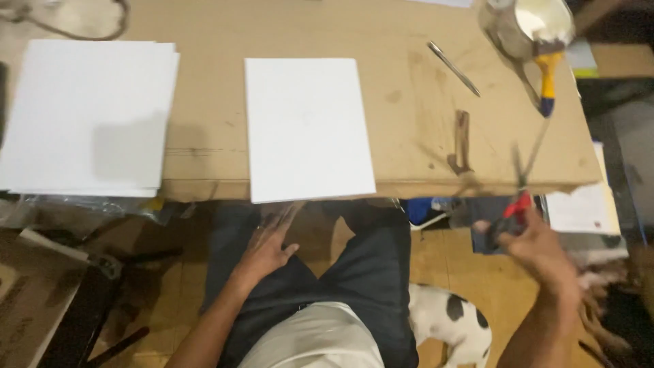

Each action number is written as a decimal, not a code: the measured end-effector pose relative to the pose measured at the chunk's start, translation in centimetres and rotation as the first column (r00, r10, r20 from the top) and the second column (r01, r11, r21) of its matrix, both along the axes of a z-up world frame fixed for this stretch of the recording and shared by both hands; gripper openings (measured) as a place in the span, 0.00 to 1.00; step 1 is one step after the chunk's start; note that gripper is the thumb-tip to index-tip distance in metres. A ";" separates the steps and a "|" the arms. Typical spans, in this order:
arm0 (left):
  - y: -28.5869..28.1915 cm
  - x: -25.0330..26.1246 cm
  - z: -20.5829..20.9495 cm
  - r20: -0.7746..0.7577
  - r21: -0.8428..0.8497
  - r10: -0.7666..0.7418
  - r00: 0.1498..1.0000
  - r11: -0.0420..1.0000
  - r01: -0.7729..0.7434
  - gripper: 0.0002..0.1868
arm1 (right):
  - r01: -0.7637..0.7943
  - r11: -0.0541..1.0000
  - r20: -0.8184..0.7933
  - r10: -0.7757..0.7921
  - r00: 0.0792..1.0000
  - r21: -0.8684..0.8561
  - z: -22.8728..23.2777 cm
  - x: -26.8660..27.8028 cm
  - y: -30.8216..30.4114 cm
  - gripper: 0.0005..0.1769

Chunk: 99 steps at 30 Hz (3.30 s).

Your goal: The person aligns a white sheet of paper on a wooden table, marks it with a pen, and uses red-handled scissors to trim the edges. They repeat this process for multiple sheets, stacking the trimmed pieces on the table.

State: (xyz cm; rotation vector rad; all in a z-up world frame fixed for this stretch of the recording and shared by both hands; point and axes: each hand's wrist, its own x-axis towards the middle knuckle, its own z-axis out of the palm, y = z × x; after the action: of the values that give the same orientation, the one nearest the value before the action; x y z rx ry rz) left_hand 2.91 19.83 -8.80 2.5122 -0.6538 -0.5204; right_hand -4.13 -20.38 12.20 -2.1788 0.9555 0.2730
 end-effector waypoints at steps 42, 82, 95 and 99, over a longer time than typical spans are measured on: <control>-0.6 -0.2 10.1 -0.363 -0.583 0.707 0.607 0.336 -0.739 0.29 | 0.006 0.509 0.271 0.448 0.852 -0.861 -10.5 10.1 -13.4 0.17; 0.9 -1.3 6.0 -0.764 -0.643 0.303 0.570 -0.282 -0.712 0.30 | 0.000 0.402 0.149 -0.341 0.928 0.916 -10.4 -0.5 23.3 0.32; 1.3 -1.9 8.8 -0.786 -0.588 0.310 0.534 -0.110 -0.801 0.25 | 0.017 0.404 0.112 -0.293 0.949 0.915 -10.7 0.3 20.5 0.31; 1.4 -2.3 8.8 -0.762 -0.622 0.295 0.577 -0.084 -0.779 0.21 | 0.065 0.444 0.102 -0.342 0.934 0.894 -10.2 1.5 20.6 0.31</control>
State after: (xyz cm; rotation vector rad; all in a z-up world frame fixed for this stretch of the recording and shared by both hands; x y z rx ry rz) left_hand 0.58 21.18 -0.01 1.0723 0.3368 -0.1250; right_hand -2.59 0.26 2.02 -1.0551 0.6655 0.2595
